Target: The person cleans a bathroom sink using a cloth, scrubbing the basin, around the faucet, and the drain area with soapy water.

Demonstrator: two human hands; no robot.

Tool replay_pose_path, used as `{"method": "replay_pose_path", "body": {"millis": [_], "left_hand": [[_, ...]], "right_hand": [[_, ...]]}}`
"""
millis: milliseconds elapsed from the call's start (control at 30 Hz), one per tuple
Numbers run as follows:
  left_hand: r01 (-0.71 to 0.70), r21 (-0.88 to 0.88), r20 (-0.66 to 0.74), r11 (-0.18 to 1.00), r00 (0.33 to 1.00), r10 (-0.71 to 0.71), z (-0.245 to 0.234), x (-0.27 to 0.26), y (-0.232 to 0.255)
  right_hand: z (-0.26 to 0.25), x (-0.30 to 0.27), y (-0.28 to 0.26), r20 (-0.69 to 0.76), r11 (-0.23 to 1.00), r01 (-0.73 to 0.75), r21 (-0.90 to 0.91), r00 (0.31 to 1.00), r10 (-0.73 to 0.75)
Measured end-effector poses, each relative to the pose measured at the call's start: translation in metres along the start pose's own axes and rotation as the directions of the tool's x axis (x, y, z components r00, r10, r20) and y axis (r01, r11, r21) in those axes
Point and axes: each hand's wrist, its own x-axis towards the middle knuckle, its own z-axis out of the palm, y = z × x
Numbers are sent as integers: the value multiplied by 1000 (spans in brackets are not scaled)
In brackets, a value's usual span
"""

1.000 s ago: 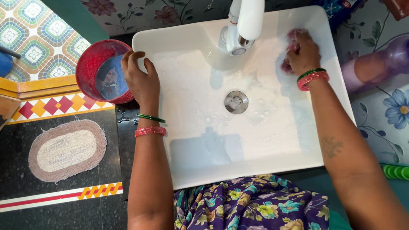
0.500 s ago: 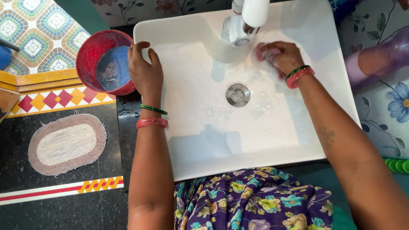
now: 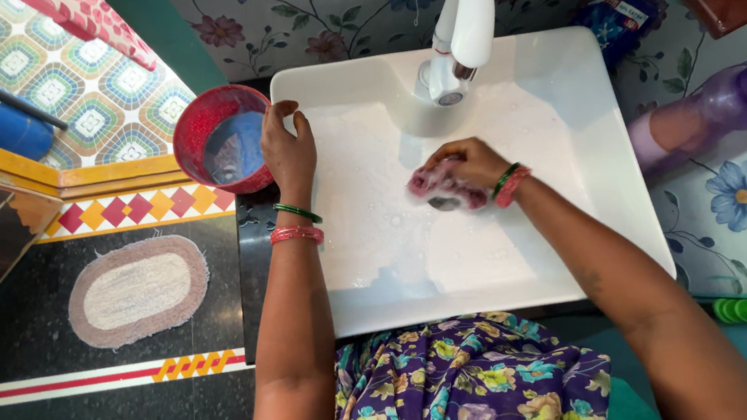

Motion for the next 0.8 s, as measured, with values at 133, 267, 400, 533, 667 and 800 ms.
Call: {"method": "replay_pose_path", "body": {"millis": [133,267,400,533,667,800], "left_hand": [[52,-13,33,999,998,-52,-1,-2,3],[35,5,34,999,999,-35,-1,-2,4],[24,38,46,999,999,-25,1,-3,3],[-42,99,39,994,999,38,4,-5,-3],[-33,86,50,996,998,29,5,-5,-7],[-36,100,45,994,998,32,5,-7,-8]], "right_hand": [[-59,-7,19,-188,953,74,293,982,-18],[-123,-33,40,-407,837,180,516,912,54],[-150,-32,86,-533,733,371,570,846,-15],[-135,-21,98,-731,996,25,-89,678,-82],[-107,-23,74,-683,856,-210,-473,701,-206],[-91,-13,73,-625,785,-178,-594,716,-310]]}}
